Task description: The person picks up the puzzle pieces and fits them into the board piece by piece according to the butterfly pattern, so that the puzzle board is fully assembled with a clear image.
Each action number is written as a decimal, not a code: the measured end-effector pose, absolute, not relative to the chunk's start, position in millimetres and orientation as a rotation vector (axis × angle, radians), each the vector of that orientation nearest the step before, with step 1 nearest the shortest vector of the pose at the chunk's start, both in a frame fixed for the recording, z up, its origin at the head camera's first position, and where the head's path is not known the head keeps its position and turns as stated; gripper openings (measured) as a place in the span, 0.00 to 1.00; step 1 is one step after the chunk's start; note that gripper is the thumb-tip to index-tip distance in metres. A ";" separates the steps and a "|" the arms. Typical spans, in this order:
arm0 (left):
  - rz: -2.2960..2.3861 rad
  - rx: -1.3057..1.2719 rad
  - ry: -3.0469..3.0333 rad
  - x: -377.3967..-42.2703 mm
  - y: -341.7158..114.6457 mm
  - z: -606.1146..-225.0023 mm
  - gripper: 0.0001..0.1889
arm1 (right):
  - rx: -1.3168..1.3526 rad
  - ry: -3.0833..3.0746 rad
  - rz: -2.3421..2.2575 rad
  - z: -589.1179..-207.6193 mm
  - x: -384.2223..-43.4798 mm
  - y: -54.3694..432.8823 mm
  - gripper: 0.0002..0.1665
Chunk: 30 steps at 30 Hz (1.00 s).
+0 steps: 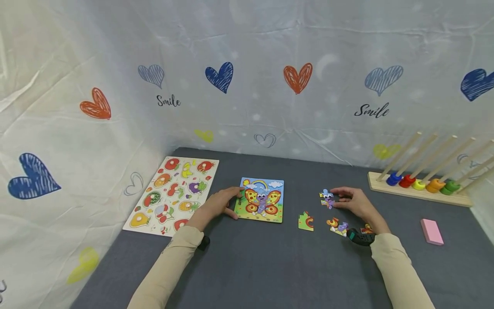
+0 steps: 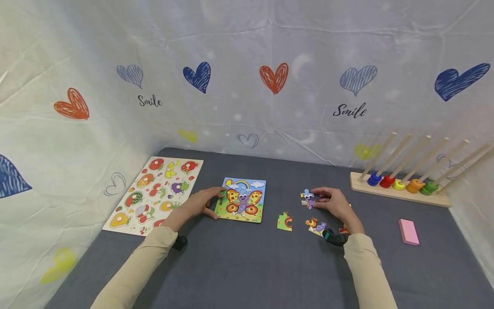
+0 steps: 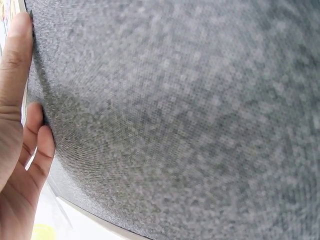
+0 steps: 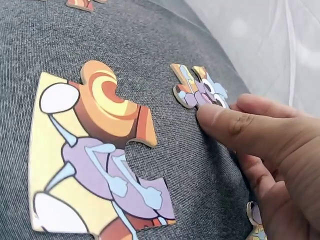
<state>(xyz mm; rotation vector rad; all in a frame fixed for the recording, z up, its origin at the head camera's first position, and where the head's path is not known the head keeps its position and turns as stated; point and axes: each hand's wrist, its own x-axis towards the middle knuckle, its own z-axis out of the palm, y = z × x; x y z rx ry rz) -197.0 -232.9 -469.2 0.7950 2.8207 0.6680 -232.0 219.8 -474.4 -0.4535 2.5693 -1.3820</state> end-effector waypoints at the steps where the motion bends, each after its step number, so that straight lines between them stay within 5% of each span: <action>1: 0.674 0.798 2.819 -196.7 -232.6 -469.2 0.34 | -0.447 2.578 -1.377 -474.9 -232.3 220.5 0.27; 14: 0.676 0.816 2.824 -196.2 -232.4 -469.1 0.36 | -0.214 2.317 -1.570 -474.7 -222.2 223.8 0.37; 30: 0.687 0.788 2.814 -196.5 -232.3 -468.3 0.38 | -0.183 2.012 -1.879 -472.4 -205.2 205.0 0.35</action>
